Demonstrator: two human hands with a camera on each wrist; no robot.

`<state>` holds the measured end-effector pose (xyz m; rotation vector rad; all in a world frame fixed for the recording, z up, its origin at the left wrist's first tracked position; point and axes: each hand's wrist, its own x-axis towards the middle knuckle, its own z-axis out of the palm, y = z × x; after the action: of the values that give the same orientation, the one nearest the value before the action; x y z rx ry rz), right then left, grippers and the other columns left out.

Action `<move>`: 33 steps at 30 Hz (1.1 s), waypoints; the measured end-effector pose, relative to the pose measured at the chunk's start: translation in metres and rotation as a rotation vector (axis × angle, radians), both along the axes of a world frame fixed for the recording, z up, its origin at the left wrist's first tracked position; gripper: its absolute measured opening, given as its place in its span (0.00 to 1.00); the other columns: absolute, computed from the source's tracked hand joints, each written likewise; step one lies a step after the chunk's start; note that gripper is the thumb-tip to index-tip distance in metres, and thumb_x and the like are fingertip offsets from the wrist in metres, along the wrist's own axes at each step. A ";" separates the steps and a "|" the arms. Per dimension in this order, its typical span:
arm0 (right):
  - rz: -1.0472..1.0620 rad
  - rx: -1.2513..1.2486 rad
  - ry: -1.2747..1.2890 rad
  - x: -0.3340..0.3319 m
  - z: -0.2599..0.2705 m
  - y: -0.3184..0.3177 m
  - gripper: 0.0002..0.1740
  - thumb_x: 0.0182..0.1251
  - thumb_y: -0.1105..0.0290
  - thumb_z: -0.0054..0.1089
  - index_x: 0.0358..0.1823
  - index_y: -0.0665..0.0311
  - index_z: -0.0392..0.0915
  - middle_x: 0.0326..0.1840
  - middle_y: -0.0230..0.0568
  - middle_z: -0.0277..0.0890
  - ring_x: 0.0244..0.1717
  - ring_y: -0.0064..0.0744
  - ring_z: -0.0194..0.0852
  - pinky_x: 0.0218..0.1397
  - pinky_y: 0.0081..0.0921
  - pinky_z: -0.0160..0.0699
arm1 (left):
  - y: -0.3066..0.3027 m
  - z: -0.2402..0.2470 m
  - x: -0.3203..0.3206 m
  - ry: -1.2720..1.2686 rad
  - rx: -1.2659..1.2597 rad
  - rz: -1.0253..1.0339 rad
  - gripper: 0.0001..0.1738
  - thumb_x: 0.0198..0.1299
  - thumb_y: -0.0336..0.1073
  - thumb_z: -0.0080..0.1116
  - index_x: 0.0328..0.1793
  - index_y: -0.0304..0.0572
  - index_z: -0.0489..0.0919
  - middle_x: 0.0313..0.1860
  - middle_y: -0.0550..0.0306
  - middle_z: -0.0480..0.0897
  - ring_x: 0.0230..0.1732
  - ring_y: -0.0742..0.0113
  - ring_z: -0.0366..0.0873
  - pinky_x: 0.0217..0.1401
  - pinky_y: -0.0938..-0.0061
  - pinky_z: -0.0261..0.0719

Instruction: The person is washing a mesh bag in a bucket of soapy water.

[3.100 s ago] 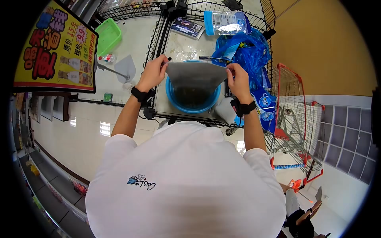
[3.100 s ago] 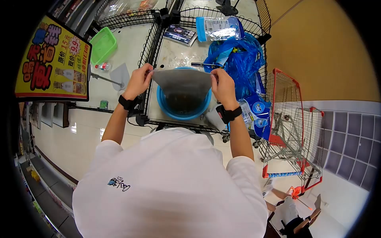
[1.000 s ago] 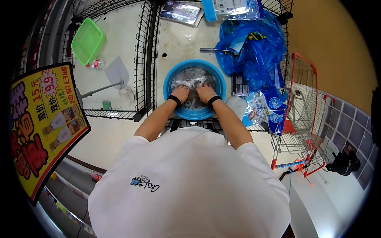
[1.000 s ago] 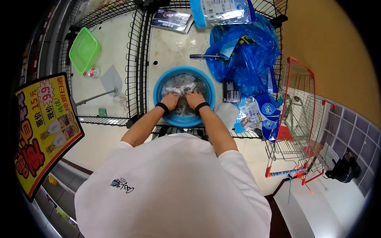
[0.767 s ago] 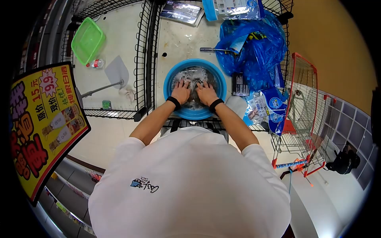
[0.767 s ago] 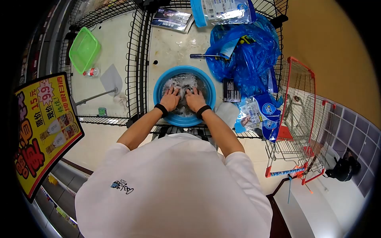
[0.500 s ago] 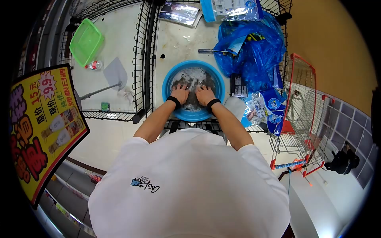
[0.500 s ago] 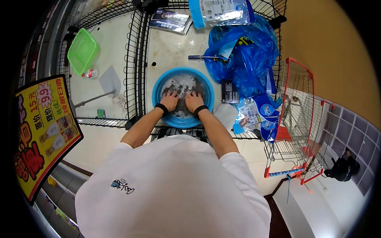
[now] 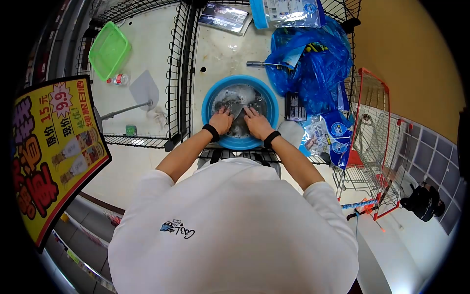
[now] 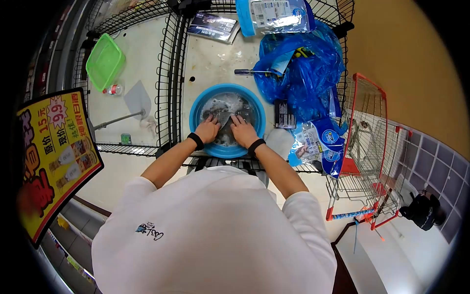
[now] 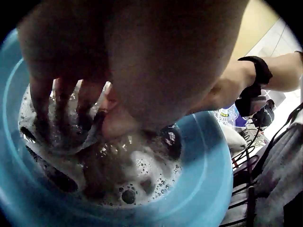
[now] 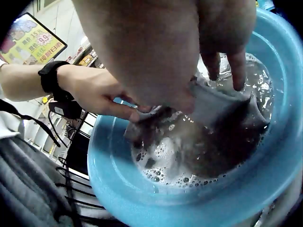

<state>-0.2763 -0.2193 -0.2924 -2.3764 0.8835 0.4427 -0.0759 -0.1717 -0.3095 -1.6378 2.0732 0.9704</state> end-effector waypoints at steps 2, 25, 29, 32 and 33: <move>-0.072 -0.070 -0.115 0.000 0.013 -0.002 0.13 0.68 0.70 0.47 0.49 0.67 0.75 0.77 0.50 0.50 0.74 0.49 0.55 0.63 0.51 0.71 | 0.001 0.000 -0.001 -0.004 -0.002 -0.007 0.21 0.69 0.39 0.40 0.63 0.42 0.75 0.74 0.43 0.63 0.76 0.39 0.56 0.72 0.48 0.62; -0.035 0.111 0.068 0.004 -0.007 -0.017 0.18 0.62 0.72 0.54 0.54 0.66 0.74 0.74 0.47 0.58 0.71 0.49 0.61 0.65 0.47 0.71 | -0.007 -0.001 0.006 0.090 0.044 0.008 0.21 0.56 0.28 0.49 0.58 0.32 0.72 0.67 0.41 0.70 0.69 0.39 0.65 0.65 0.54 0.73; -0.091 0.069 0.072 0.000 0.010 -0.018 0.20 0.63 0.73 0.53 0.57 0.65 0.74 0.78 0.55 0.48 0.76 0.55 0.52 0.67 0.48 0.68 | 0.003 0.013 0.003 0.073 0.030 -0.027 0.21 0.61 0.29 0.46 0.62 0.36 0.72 0.72 0.44 0.65 0.73 0.38 0.60 0.67 0.54 0.72; -0.048 0.050 0.146 0.004 0.007 -0.016 0.20 0.65 0.71 0.52 0.59 0.63 0.74 0.78 0.56 0.47 0.77 0.60 0.45 0.70 0.53 0.63 | 0.006 0.002 0.000 0.072 0.085 -0.055 0.22 0.62 0.31 0.46 0.64 0.38 0.72 0.76 0.46 0.61 0.76 0.41 0.56 0.70 0.49 0.68; -0.012 0.037 0.209 0.008 0.005 -0.016 0.21 0.67 0.69 0.50 0.61 0.63 0.73 0.79 0.55 0.47 0.78 0.63 0.41 0.71 0.56 0.60 | 0.006 -0.001 -0.001 0.073 0.082 -0.055 0.22 0.62 0.31 0.46 0.64 0.38 0.72 0.76 0.46 0.61 0.76 0.41 0.56 0.70 0.49 0.68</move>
<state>-0.2687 -0.2350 -0.2878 -2.3197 0.9725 0.7068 -0.0774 -0.1655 -0.3101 -1.5183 2.0848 1.0962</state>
